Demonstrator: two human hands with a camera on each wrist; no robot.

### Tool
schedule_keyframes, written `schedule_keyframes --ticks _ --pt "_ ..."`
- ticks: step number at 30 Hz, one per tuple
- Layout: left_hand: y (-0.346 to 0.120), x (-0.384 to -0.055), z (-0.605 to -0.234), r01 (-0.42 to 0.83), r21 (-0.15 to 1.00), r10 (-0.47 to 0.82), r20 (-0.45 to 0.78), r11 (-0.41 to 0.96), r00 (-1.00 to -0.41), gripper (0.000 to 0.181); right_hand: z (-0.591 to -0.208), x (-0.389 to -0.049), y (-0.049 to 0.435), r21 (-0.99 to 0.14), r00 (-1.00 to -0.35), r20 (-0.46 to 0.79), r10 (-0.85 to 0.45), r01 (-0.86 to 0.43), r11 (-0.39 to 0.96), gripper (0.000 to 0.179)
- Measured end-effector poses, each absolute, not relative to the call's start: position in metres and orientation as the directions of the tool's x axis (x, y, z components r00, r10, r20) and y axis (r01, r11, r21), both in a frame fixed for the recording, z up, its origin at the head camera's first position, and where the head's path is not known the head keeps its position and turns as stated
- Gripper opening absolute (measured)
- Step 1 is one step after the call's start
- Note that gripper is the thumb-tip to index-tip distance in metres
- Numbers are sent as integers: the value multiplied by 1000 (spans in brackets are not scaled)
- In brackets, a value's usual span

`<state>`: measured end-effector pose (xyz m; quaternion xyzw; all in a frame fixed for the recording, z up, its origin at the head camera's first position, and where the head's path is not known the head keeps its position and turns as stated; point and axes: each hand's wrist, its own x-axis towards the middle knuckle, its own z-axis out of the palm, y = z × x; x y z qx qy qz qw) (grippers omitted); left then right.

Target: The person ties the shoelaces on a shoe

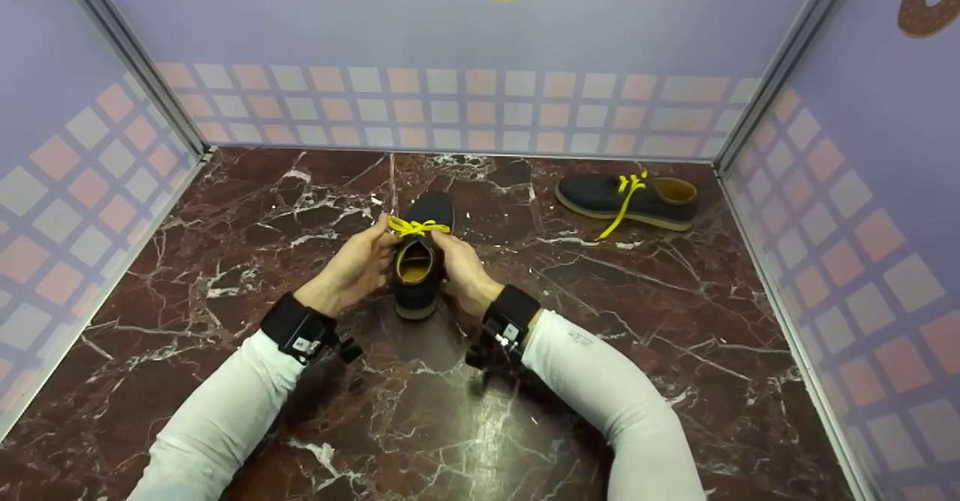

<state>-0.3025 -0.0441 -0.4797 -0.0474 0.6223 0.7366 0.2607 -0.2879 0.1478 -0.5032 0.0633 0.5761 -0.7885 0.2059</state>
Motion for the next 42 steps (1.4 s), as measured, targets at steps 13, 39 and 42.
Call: schedule_keyframes --ticks 13,39,42 --pt "-62 -321 -479 -438 898 308 -405 -41 -861 88 -507 -312 139 -864 -880 -337 -334 430 -261 73" --pt "-94 -357 -476 -447 893 245 -424 -48 -872 89 -511 -350 98 -861 -862 -317 -395 437 -262 83" --pt "-95 -361 -475 -448 893 242 -423 -54 -873 89 -510 -354 94 -860 -864 -320 -388 437 -263 84"
